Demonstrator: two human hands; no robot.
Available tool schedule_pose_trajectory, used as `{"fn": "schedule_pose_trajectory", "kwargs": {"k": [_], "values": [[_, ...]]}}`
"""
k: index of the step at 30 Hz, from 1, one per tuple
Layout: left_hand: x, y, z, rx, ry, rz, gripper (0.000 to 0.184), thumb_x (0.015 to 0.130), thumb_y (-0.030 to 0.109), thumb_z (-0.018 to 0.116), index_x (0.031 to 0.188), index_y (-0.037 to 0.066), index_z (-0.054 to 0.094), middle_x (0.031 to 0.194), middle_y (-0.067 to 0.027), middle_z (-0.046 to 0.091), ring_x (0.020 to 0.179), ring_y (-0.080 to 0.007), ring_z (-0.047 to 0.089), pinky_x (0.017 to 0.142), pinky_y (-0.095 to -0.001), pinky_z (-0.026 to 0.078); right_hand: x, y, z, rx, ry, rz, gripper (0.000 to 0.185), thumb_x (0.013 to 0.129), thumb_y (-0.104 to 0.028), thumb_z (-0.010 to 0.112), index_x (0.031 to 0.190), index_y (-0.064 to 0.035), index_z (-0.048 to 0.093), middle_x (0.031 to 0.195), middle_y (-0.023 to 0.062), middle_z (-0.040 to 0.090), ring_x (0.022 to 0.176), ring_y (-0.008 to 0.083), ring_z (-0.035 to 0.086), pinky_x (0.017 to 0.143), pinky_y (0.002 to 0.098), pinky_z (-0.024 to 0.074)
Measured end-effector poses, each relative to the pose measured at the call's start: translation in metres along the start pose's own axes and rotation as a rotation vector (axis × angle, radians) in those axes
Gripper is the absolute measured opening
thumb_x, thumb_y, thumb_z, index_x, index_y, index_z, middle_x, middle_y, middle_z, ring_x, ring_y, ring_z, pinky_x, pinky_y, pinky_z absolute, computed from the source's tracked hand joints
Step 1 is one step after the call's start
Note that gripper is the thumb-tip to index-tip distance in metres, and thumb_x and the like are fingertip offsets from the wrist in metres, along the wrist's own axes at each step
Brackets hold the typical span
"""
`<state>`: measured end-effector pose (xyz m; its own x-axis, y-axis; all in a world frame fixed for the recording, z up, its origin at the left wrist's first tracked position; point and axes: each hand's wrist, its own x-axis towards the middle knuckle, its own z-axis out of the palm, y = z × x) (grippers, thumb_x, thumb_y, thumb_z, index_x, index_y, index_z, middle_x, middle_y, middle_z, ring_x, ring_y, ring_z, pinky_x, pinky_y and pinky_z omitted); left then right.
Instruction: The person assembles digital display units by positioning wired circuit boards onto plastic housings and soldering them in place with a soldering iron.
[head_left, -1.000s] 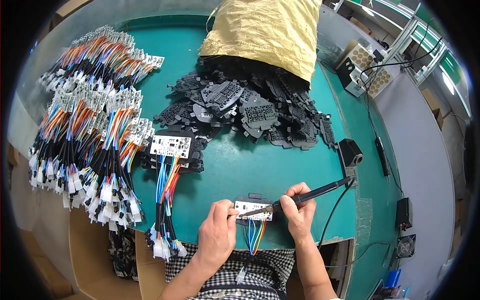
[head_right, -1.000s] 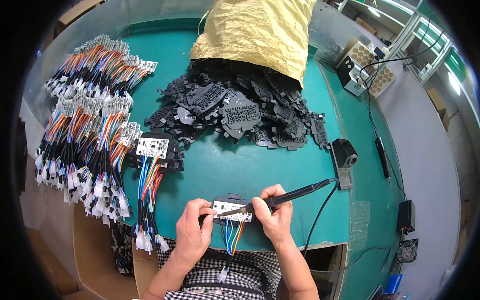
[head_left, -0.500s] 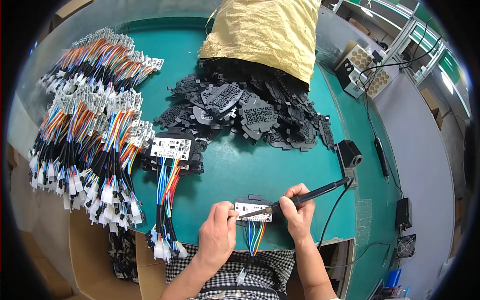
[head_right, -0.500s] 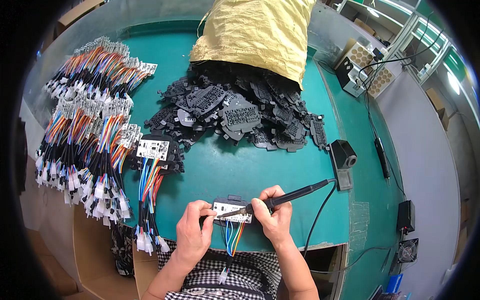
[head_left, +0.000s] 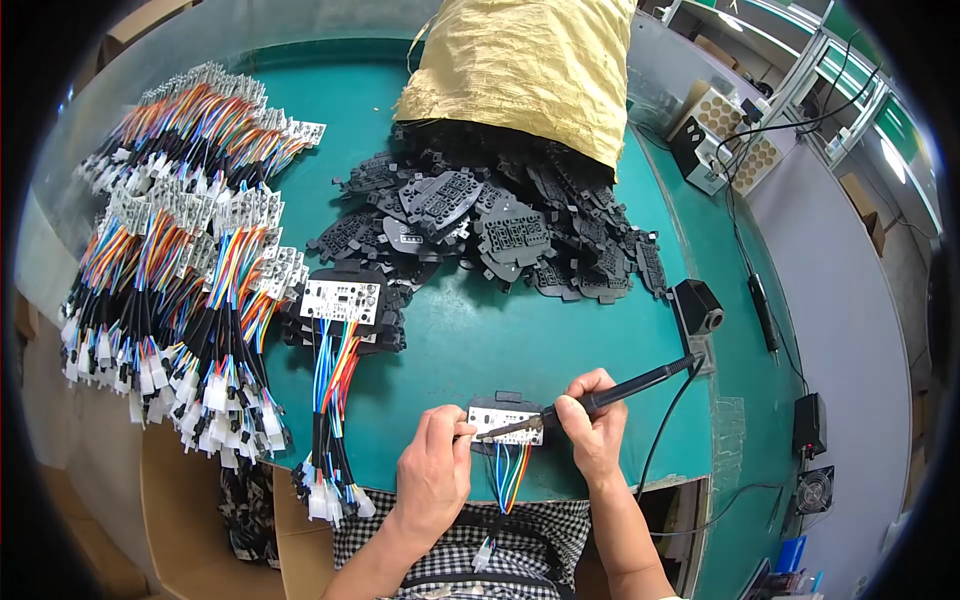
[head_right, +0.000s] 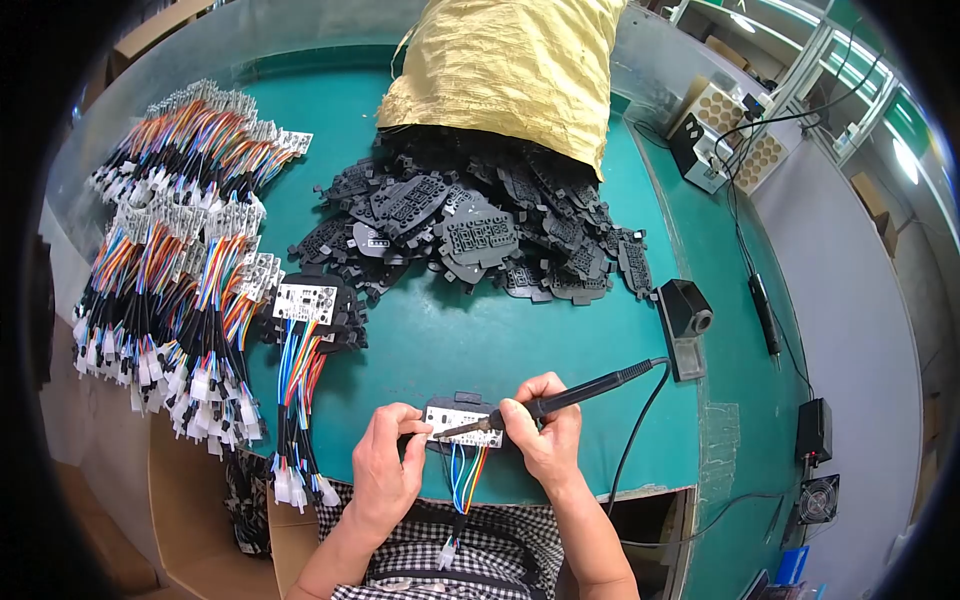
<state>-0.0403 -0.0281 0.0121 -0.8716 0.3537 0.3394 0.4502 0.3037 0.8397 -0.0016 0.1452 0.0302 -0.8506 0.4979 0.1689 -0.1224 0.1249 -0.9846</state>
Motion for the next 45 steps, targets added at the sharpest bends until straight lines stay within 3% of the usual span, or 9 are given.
{"fn": "schedule_pose_trajectory", "kwargs": {"k": [8,13,19,32,35,38,42,45], "values": [[0.000,0.000,0.001,0.000,0.010,0.008,0.028,0.073,-0.013,0.056,0.096,-0.001,0.045,0.087,-0.0148,0.053,0.075,-0.0244,0.063,0.065,-0.0326,0.048,0.000,0.001,-0.001,0.009,-0.004,0.019,0.017,0.075,-0.010,0.064,0.076,-0.0047,0.047,0.063,-0.0041,0.046,0.054,0.0026,0.039,0.048,0.0182,0.0314],[0.000,0.000,0.000,0.009,0.009,0.018,0.028,0.073,-0.012,0.057,0.096,-0.001,0.045,0.087,-0.0148,0.054,0.075,-0.0241,0.063,0.065,-0.0325,0.048,0.002,0.001,-0.017,0.196,0.177,-0.102,0.012,0.077,-0.007,0.059,0.077,-0.0060,0.047,0.071,-0.0011,0.046,0.062,0.0054,0.041,0.056,0.0193,0.0343],[-0.001,-0.002,0.002,0.006,0.016,0.021,0.027,0.073,-0.012,0.056,0.096,-0.001,0.045,0.088,-0.0142,0.055,0.075,-0.0232,0.063,0.065,-0.0320,0.049,0.005,-0.002,-0.034,-0.001,0.234,-0.143,0.015,0.076,-0.006,0.060,0.074,-0.0060,0.045,0.065,-0.0046,0.042,0.054,0.0023,0.035,0.048,0.0180,0.0289],[-0.001,0.002,0.002,0.003,0.020,-0.018,0.024,0.073,-0.010,0.057,0.093,-0.001,0.048,0.089,-0.0143,0.055,0.078,-0.0246,0.062,0.067,-0.0325,0.048,0.002,-0.001,-0.029,-0.088,0.191,-0.154,0.016,0.075,-0.005,0.060,0.070,-0.0057,0.045,0.061,-0.0049,0.041,0.053,0.0027,0.035,0.046,0.0195,0.0278],[-0.001,0.004,0.000,0.123,0.054,0.086,0.023,0.070,-0.007,0.059,0.091,0.001,0.054,0.101,-0.0143,0.054,0.090,-0.0314,0.055,0.075,-0.0380,0.046,0.004,-0.002,-0.031,-0.050,0.275,-0.218,0.015,0.075,-0.005,0.059,0.071,-0.0056,0.045,0.063,-0.0043,0.040,0.056,0.0037,0.035,0.049,0.0202,0.0289],[-0.005,0.009,-0.006,0.484,0.000,0.198,0.019,0.073,0.000,0.060,0.091,0.002,0.056,0.094,-0.0127,0.053,0.085,-0.0308,0.052,0.075,-0.0394,0.044,0.005,0.009,-0.037,0.045,0.378,-0.243,0.014,0.081,-0.011,0.055,0.075,-0.0080,0.043,0.063,-0.0047,0.037,0.051,0.0025,0.032,0.045,0.0176,0.0235],[-0.008,0.005,-0.005,0.417,-0.020,0.165,0.018,0.075,0.003,0.059,0.092,0.002,0.056,0.089,-0.0129,0.052,0.081,-0.0311,0.052,0.071,-0.0403,0.043,0.006,0.008,-0.042,0.188,0.499,-0.319,0.013,0.086,-0.012,0.052,0.079,-0.0084,0.042,0.061,-0.0037,0.038,0.047,0.0024,0.032,0.040,0.0174,0.0220],[-0.004,0.013,-0.017,0.306,0.104,0.159,0.018,0.075,0.000,0.057,0.093,0.001,0.057,0.087,-0.0144,0.054,0.081,-0.0324,0.053,0.071,-0.0396,0.044,0.006,0.008,-0.047,0.274,0.583,-0.361,0.016,0.085,-0.013,0.054,0.079,-0.0086,0.041,0.064,-0.0047,0.038,0.050,0.0016,0.030,0.043,0.0169,0.0218]]}}
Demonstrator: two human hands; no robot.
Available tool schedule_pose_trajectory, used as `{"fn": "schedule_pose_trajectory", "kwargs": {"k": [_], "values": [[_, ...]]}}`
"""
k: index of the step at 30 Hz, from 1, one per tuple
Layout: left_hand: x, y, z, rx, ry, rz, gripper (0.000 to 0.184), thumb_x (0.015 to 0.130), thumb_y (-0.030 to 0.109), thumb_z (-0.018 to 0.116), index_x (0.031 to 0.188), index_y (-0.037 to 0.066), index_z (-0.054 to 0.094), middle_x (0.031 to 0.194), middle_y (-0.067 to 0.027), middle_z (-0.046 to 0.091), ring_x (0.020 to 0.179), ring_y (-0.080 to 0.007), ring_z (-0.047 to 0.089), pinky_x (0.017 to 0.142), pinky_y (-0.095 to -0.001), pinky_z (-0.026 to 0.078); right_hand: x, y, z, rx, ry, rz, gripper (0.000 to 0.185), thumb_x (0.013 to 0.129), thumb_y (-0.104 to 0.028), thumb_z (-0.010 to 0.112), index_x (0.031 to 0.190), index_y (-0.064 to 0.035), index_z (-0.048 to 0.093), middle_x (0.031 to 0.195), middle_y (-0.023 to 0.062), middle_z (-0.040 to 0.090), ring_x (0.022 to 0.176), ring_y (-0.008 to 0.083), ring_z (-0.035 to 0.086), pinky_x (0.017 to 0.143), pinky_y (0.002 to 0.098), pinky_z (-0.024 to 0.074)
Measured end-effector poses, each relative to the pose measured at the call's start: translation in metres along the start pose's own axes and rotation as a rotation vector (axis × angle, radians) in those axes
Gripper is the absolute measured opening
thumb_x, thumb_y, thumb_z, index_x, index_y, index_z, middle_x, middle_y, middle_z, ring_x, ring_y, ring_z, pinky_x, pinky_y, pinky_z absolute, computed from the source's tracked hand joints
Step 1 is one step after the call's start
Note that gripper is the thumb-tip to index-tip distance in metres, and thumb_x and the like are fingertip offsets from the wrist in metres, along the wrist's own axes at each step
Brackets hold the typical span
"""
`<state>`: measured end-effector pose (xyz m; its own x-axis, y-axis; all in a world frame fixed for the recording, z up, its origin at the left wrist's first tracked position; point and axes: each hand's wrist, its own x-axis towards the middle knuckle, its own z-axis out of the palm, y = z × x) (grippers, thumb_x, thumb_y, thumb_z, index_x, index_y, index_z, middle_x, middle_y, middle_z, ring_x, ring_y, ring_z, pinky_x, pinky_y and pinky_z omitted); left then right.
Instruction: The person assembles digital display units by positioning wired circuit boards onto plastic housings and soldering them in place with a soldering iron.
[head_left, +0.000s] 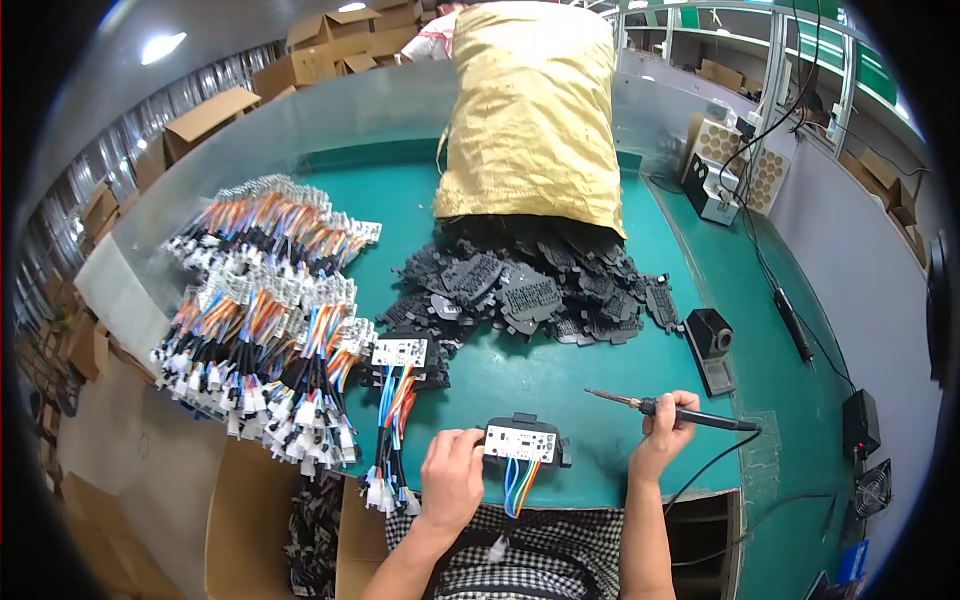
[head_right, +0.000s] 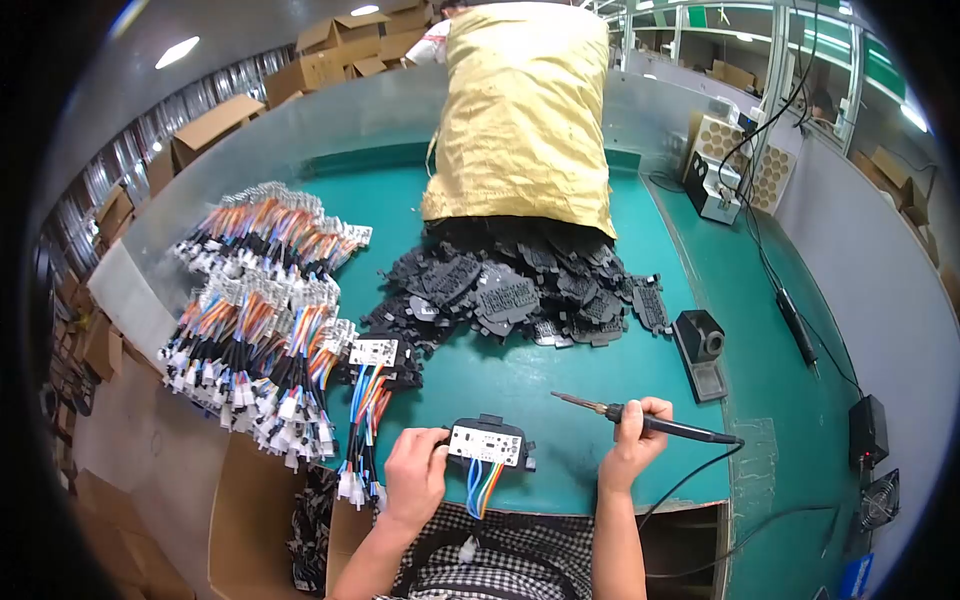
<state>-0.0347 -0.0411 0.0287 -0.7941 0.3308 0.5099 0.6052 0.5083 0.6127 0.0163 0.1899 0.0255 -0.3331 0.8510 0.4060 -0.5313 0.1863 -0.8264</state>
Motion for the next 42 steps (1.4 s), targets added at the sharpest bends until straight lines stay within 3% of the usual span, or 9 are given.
{"fn": "schedule_pose_trajectory", "kwargs": {"k": [4,8,9,12,15,20,31,39,42], "values": [[0.018,0.010,-0.044,-0.116,0.161,-0.081,0.017,0.080,0.000,0.053,0.096,-0.001,0.056,0.085,-0.0154,0.058,0.076,-0.0306,0.057,0.068,-0.0352,0.045,0.001,-0.005,0.002,0.060,0.025,0.035,0.016,0.086,-0.014,0.054,0.079,-0.0093,0.041,0.064,-0.0054,0.037,0.051,0.0010,0.030,0.044,0.0163,0.0211],[0.038,0.003,-0.078,-0.770,0.063,-0.402,0.012,0.086,0.002,0.051,0.096,-0.002,0.057,0.082,0.0002,0.058,0.069,-0.0044,0.053,0.062,-0.0197,0.043,0.001,-0.004,0.000,0.036,-0.007,0.070,0.015,0.087,-0.014,0.053,0.079,-0.0091,0.040,0.063,-0.0054,0.037,0.050,0.0011,0.030,0.043,0.0167,0.0208],[0.042,-0.007,-0.082,-0.991,0.014,-0.556,0.020,0.087,0.011,0.053,0.101,-0.004,0.054,0.085,-0.0065,0.059,0.070,-0.0111,0.055,0.060,-0.0226,0.044,0.001,-0.004,0.000,0.051,-0.015,0.081,0.015,0.087,-0.014,0.053,0.079,-0.0091,0.040,0.063,-0.0054,0.037,0.050,0.0011,0.030,0.043,0.0167,0.0208],[0.039,-0.030,-0.079,-1.837,-0.239,-0.574,0.053,0.084,0.036,0.054,0.111,-0.008,0.048,0.103,-0.0235,0.054,0.076,-0.0258,0.054,0.059,-0.0281,0.046,0.001,-0.006,0.002,0.041,-0.010,0.086,0.014,0.087,-0.014,0.053,0.080,-0.0095,0.041,0.063,-0.0056,0.037,0.051,0.0010,0.029,0.043,0.0170,0.0200],[0.038,-0.040,-0.065,-2.019,-0.438,-0.549,0.061,0.080,0.037,0.061,0.114,-0.011,0.043,0.105,-0.0209,0.048,0.078,-0.0217,0.052,0.066,-0.0261,0.045,0.002,0.001,-0.002,0.029,-0.018,0.081,0.012,0.088,-0.014,0.051,0.080,-0.0101,0.042,0.064,-0.0046,0.040,0.049,0.0010,0.031,0.041,0.0164,0.0207],[0.039,-0.034,-0.053,-1.900,-0.409,-0.483,0.063,0.079,0.035,0.065,0.115,-0.008,0.039,0.104,-0.0155,0.045,0.076,-0.0151,0.052,0.066,-0.0221,0.041,0.002,0.003,-0.004,0.006,-0.030,0.075,0.015,0.088,-0.015,0.052,0.080,-0.0090,0.041,0.063,-0.0047,0.038,0.049,0.0010,0.029,0.042,0.0167,0.0195],[0.035,-0.032,-0.057,-2.058,-0.265,-0.569,0.057,0.082,0.031,0.062,0.115,-0.010,0.039,0.103,-0.0162,0.045,0.075,-0.0161,0.051,0.065,-0.0241,0.042,-0.001,0.002,0.000,-0.011,-0.056,0.034,0.013,0.089,-0.017,0.051,0.083,-0.0074,0.044,0.065,-0.0033,0.041,0.048,0.0018,0.029,0.041,0.0170,0.0197],[0.026,-0.022,-0.061,-2.003,-0.214,-0.588,0.054,0.083,0.031,0.060,0.115,-0.007,0.039,0.101,-0.0151,0.045,0.074,-0.0153,0.051,0.064,-0.0253,0.042,-0.004,0.007,-0.001,-0.137,-0.197,-0.066,0.027,0.087,-0.023,0.059,0.103,-0.0026,0.055,0.064,-0.0034,0.045,0.050,0.0025,0.036,0.044,0.0165,0.0228],[0.024,-0.028,-0.062,-1.878,-0.175,-0.552,0.063,0.081,0.040,0.059,0.117,-0.008,0.041,0.101,-0.0170,0.050,0.074,-0.0180,0.051,0.063,-0.0272,0.043,-0.005,0.006,-0.001,-0.144,-0.194,-0.056,0.033,0.085,-0.025,0.061,0.108,-0.0021,0.055,0.063,-0.0040,0.046,0.052,0.0026,0.037,0.046,0.0160,0.0248]]}}
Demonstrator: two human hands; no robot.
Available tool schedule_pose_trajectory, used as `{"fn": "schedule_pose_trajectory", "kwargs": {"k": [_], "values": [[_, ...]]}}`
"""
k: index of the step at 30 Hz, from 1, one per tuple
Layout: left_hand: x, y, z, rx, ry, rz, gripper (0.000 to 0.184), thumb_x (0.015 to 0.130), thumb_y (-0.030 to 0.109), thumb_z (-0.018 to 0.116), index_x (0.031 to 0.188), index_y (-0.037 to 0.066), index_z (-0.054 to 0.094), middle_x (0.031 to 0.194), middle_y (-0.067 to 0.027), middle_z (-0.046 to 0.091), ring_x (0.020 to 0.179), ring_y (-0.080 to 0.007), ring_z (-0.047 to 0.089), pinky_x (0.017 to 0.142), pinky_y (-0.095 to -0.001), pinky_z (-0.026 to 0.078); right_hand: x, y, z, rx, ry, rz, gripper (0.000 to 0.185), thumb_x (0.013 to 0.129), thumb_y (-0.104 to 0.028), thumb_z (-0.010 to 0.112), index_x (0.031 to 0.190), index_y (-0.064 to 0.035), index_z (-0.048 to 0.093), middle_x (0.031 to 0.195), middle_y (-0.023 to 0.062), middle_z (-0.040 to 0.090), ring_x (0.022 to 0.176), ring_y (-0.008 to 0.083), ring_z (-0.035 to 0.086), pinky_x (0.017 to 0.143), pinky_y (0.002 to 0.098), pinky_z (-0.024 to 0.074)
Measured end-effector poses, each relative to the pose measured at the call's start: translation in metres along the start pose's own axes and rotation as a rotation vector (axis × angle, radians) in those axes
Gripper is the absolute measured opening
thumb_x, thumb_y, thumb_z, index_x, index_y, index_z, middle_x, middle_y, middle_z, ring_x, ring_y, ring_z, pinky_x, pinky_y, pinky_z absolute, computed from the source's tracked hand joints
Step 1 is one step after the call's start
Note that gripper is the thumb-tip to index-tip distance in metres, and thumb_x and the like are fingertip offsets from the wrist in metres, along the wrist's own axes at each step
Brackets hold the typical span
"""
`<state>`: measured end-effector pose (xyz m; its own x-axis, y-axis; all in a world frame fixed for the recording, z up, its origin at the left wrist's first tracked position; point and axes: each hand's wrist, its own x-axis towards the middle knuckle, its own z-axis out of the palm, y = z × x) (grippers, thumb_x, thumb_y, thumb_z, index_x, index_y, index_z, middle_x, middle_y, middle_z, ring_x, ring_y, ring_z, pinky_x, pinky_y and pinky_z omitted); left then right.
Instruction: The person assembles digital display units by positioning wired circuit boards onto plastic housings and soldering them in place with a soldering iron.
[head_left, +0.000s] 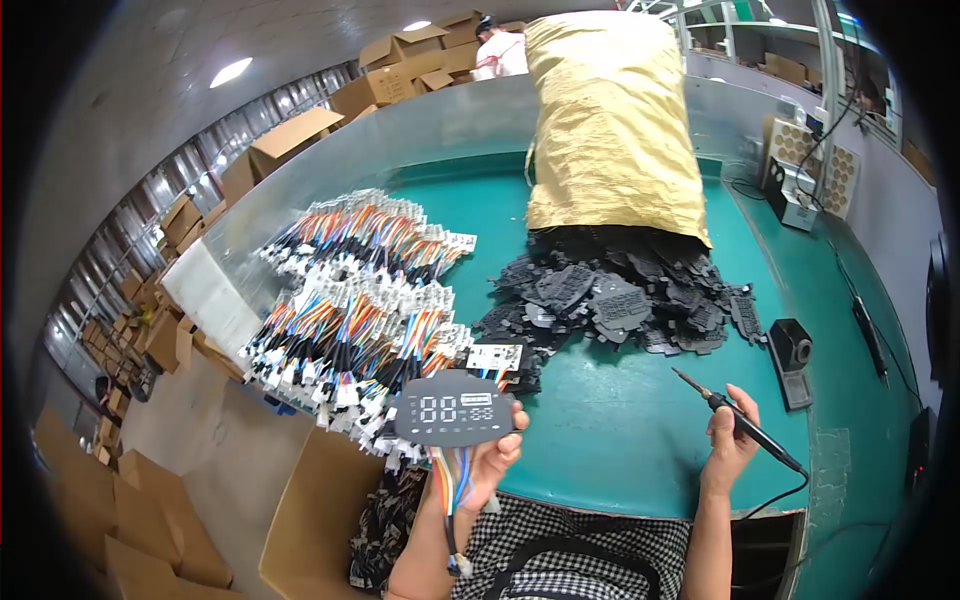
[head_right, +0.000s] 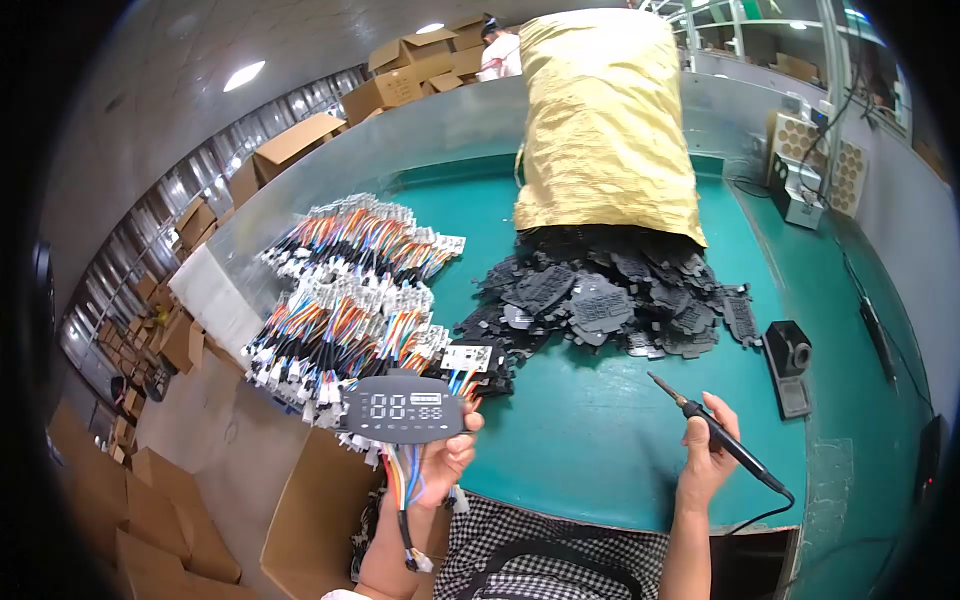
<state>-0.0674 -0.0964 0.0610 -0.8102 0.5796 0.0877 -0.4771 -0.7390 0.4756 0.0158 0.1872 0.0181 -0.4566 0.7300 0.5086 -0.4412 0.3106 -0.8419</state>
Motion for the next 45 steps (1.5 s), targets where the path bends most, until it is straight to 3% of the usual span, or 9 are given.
{"fn": "schedule_pose_trajectory", "kwargs": {"k": [2,4,8,14,22,31,33,39,45], "values": [[-0.001,0.013,0.006,-0.034,0.058,0.011,0.070,0.078,0.048,0.059,0.116,-0.009,0.045,0.099,-0.0188,0.055,0.075,-0.0231,0.055,0.064,-0.0297,0.045,0.000,0.001,-0.001,-0.004,0.025,0.006,0.034,0.084,-0.025,0.062,0.109,-0.0020,0.055,0.063,-0.0040,0.047,0.053,0.0027,0.039,0.046,0.0158,0.0254],[0.001,0.027,0.010,0.542,0.175,0.322,0.051,0.083,0.040,0.054,0.111,-0.003,0.051,0.089,-0.0135,0.060,0.072,-0.0210,0.062,0.058,-0.0290,0.050,0.000,-0.002,-0.002,-0.002,0.037,0.021,0.036,0.083,-0.024,0.063,0.111,-0.0017,0.055,0.065,-0.0038,0.049,0.054,0.0032,0.041,0.047,0.0152,0.0267],[0.025,0.067,0.020,1.263,0.329,0.472,0.023,0.086,0.013,0.047,0.102,-0.001,0.055,0.081,-0.0067,0.062,0.062,-0.0130,0.059,0.054,-0.0223,0.047,0.000,-0.002,0.000,0.036,0.019,0.017,0.035,0.084,-0.022,0.062,0.111,-0.0006,0.055,0.065,-0.0021,0.051,0.054,0.0035,0.042,0.046,0.0155,0.0269],[0.071,0.082,-0.021,2.273,0.496,0.539,0.011,0.081,0.006,0.050,0.084,-0.002,0.056,0.082,-0.0219,0.060,0.080,-0.0381,0.057,0.070,-0.0457,0.044,0.001,-0.002,0.000,0.045,-0.004,0.027,0.034,0.085,-0.023,0.061,0.110,-0.0004,0.055,0.062,-0.0018,0.049,0.053,0.0037,0.040,0.046,0.0156,0.0264],[0.094,0.068,-0.036,2.462,0.551,0.350,0.012,0.073,-0.006,0.048,0.083,-0.007,0.055,0.084,-0.0298,0.058,0.080,-0.0421,0.059,0.073,-0.0461,0.048,0.000,-0.005,0.001,0.035,-0.019,0.027,0.033,0.085,-0.023,0.061,0.108,-0.0003,0.055,0.062,-0.0015,0.050,0.052,0.0039,0.042,0.046,0.0159,0.0270],[0.119,0.050,0.016,2.871,0.407,0.411,0.005,0.078,0.005,0.050,0.081,0.004,0.054,0.078,-0.0143,0.059,0.067,-0.0301,0.064,0.058,-0.0387,0.052,0.000,-0.007,-0.001,0.061,-0.023,0.031,0.029,0.085,-0.019,0.061,0.106,0.0000,0.056,0.062,-0.0015,0.050,0.052,0.0040,0.043,0.045,0.0159,0.0273],[0.134,0.033,0.039,2.740,0.228,0.542,0.006,0.077,0.006,0.052,0.082,0.004,0.054,0.080,-0.0149,0.059,0.069,-0.0323,0.063,0.060,-0.0403,0.052,-0.001,-0.007,-0.004,0.139,-0.015,0.118,0.032,0.080,-0.015,0.067,0.105,0.0022,0.058,0.094,0.0066,0.056,0.059,0.0073,0.049,0.052,0.0175,0.0404],[0.199,-0.041,0.051,2.448,0.146,0.173,0.028,0.080,0.029,0.061,0.080,0.001,0.059,0.077,-0.0187,0.063,0.078,-0.0354,0.063,0.069,-0.0446,0.050,0.001,-0.006,-0.003,0.110,0.025,0.066,0.033,0.082,-0.019,0.064,0.106,0.0019,0.055,0.074,0.0037,0.056,0.056,0.0064,0.047,0.048,0.0170,0.0349],[0.226,-0.063,0.020,2.431,0.407,0.467,0.011,0.074,0.013,0.062,0.079,0.003,0.060,0.077,-0.0165,0.063,0.077,-0.0324,0.063,0.067,-0.0423,0.051,0.003,-0.006,-0.001,0.111,0.121,0.062,0.026,0.088,-0.019,0.056,0.106,0.0000,0.055,0.063,-0.0012,0.047,0.049,0.0047,0.042,0.041,0.0158,0.0264]]}}
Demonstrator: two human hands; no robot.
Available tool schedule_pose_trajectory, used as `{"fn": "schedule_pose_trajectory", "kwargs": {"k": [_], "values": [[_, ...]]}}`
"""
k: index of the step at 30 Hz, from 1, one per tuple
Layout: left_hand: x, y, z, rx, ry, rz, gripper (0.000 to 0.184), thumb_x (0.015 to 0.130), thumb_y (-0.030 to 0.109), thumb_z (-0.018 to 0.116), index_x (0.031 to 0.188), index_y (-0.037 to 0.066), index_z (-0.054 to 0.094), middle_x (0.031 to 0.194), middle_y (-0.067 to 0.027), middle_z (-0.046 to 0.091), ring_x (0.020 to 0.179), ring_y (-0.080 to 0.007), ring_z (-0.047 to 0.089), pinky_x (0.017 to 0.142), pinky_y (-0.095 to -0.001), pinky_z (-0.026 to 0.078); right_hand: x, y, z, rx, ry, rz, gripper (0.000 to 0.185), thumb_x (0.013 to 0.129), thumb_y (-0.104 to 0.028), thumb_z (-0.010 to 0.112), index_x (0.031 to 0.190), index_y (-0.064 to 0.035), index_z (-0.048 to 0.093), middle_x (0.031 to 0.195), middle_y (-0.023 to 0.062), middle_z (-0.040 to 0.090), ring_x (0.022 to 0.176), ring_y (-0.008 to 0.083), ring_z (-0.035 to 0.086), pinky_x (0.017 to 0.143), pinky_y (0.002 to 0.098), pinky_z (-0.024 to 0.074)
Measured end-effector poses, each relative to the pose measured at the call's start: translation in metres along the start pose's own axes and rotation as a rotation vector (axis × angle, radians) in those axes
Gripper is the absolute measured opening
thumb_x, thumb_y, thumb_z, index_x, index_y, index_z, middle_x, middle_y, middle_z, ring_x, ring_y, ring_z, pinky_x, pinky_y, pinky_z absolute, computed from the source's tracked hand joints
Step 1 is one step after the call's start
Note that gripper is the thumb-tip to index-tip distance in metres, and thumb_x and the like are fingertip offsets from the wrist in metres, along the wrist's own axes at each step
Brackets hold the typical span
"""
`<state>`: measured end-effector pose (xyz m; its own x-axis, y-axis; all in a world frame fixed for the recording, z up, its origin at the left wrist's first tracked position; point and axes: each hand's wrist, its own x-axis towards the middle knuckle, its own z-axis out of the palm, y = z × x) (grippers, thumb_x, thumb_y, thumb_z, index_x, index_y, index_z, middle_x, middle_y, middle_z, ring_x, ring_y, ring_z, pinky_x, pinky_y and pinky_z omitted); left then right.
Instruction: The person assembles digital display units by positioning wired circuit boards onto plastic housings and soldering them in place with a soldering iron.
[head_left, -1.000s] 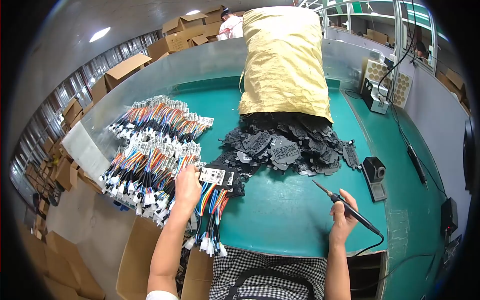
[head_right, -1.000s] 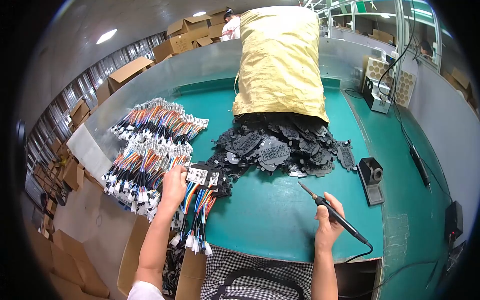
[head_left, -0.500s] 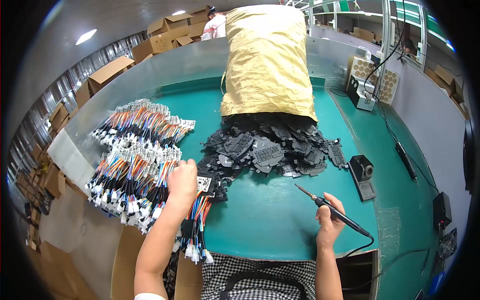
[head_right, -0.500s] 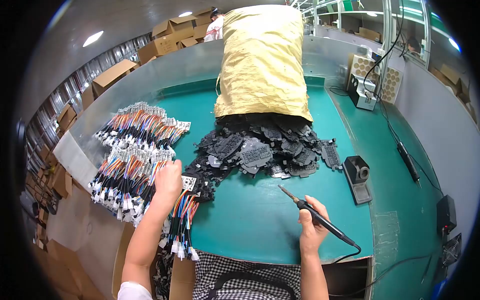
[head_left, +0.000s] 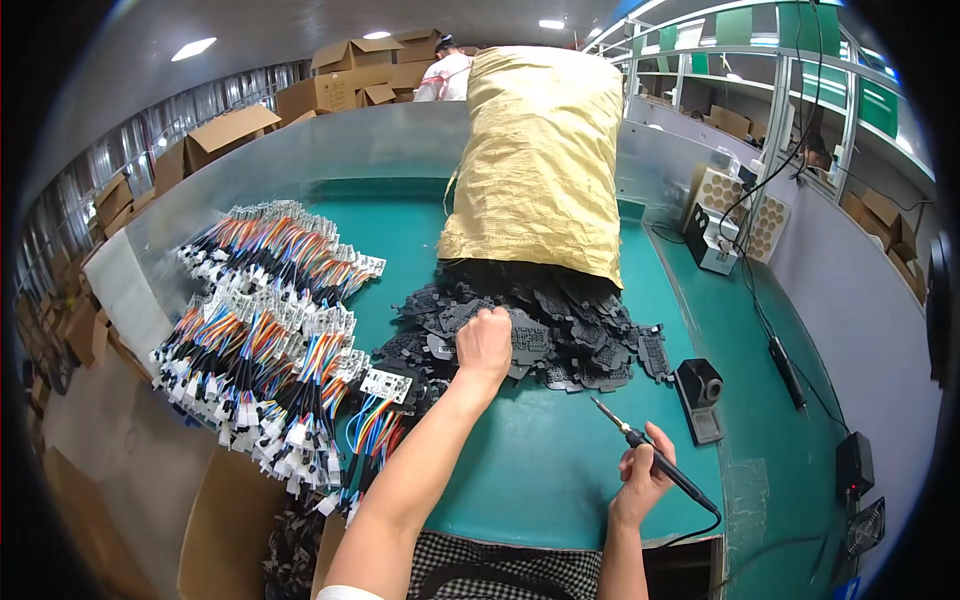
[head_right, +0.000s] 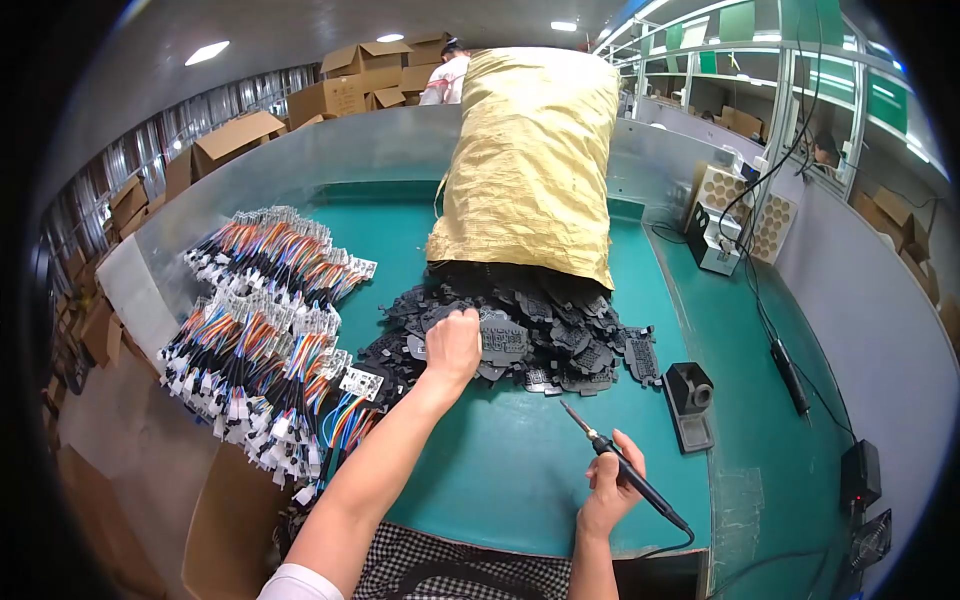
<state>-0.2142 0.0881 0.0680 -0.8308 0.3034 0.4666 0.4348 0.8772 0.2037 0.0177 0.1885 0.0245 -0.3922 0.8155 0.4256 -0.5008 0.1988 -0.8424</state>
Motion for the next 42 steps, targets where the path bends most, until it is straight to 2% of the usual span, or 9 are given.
{"fn": "schedule_pose_trajectory", "kwargs": {"k": [3,6,10,13,16,18,22,31,42], "values": [[-0.016,0.005,-0.048,-0.131,0.309,0.195,0.017,0.067,0.002,0.061,0.083,0.006,0.057,0.080,-0.0072,0.057,0.080,-0.0271,0.055,0.067,-0.0386,0.046,0.000,-0.001,0.001,0.011,0.051,0.007,0.026,0.089,-0.019,0.053,0.108,-0.0008,0.054,0.062,-0.0014,0.046,0.048,0.0038,0.040,0.041,0.0153,0.0257],[-0.050,0.012,-0.082,-0.149,0.520,0.395,0.005,0.071,0.008,0.055,0.074,0.009,0.058,0.072,-0.0025,0.054,0.083,-0.0205,0.050,0.076,-0.0351,0.037,0.003,-0.004,-0.002,0.077,0.104,0.021,0.032,0.088,-0.022,0.056,0.111,-0.0009,0.051,0.065,0.0001,0.048,0.051,0.0043,0.041,0.042,0.0157,0.0253],[-0.117,0.028,-0.074,-0.204,0.046,0.795,0.005,0.065,0.008,0.053,0.069,0.012,0.052,0.074,-0.0012,0.053,0.081,-0.0198,0.051,0.070,-0.0334,0.040,0.008,-0.005,-0.005,0.109,0.269,0.018,0.031,0.091,-0.025,0.052,0.115,-0.0059,0.048,0.066,-0.0026,0.045,0.052,0.0024,0.039,0.041,0.0156,0.0233],[-0.156,0.042,-0.051,-0.332,-0.146,0.922,0.006,0.070,0.010,0.052,0.076,0.011,0.051,0.079,-0.0026,0.052,0.082,-0.0198,0.051,0.069,-0.0303,0.043,0.009,-0.009,-0.004,0.134,0.274,-0.015,0.022,0.091,-0.023,0.051,0.105,-0.0070,0.049,0.067,-0.0030,0.045,0.052,0.0017,0.037,0.041,0.0154,0.0229],[-0.179,0.045,-0.045,-0.463,-0.176,0.810,0.011,0.072,0.008,0.051,0.083,0.009,0.054,0.086,-0.0060,0.055,0.085,-0.0213,0.054,0.071,-0.0321,0.046,0.011,-0.010,-0.004,0.109,0.258,-0.031,0.015,0.090,-0.021,0.053,0.095,-0.0080,0.048,0.067,-0.0028,0.045,0.051,0.0016,0.037,0.041,0.0151,0.0229],[-0.188,0.030,-0.043,-0.540,-0.042,0.699,0.023,0.074,0.006,0.053,0.096,0.008,0.059,0.102,-0.0098,0.058,0.091,-0.0242,0.058,0.079,-0.0334,0.047,0.012,-0.014,-0.006,0.073,0.278,0.010,0.011,0.088,-0.015,0.053,0.086,-0.0081,0.045,0.066,-0.0016,0.044,0.050,0.0029,0.038,0.042,0.0159,0.0254],[-0.193,-0.015,-0.062,-0.542,-0.169,0.445,0.033,0.067,0.010,0.067,0.098,0.001,0.059,0.103,-0.0106,0.059,0.098,-0.0278,0.052,0.084,-0.0378,0.044,0.014,-0.014,-0.010,-0.015,-0.044,0.036,0.009,0.083,-0.007,0.052,0.078,-0.0063,0.045,0.064,-0.0014,0.042,0.050,0.0049,0.037,0.044,0.0180,0.0288],[-0.205,-0.022,-0.064,-0.777,-0.275,0.132,0.048,0.065,0.003,0.069,0.110,0.001,0.055,0.102,-0.0109,0.063,0.095,-0.0268,0.052,0.083,-0.0347,0.043,0.004,-0.016,0.005,-0.126,-0.373,0.206,0.013,0.074,-0.004,0.060,0.071,-0.0055,0.047,0.062,-0.0049,0.043,0.055,0.0031,0.036,0.050,0.0193,0.0293],[-0.204,-0.028,-0.060,-0.821,-0.292,0.127,0.059,0.068,0.000,0.066,0.123,0.000,0.044,0.104,-0.0098,0.064,0.099,-0.0260,0.051,0.087,-0.0340,0.041,0.000,-0.009,0.008,-0.217,-0.496,0.238,0.015,0.073,-0.006,0.062,0.071,-0.0051,0.048,0.062,-0.0041,0.045,0.055,0.0035,0.037,0.049,0.0197,0.0292]]}}
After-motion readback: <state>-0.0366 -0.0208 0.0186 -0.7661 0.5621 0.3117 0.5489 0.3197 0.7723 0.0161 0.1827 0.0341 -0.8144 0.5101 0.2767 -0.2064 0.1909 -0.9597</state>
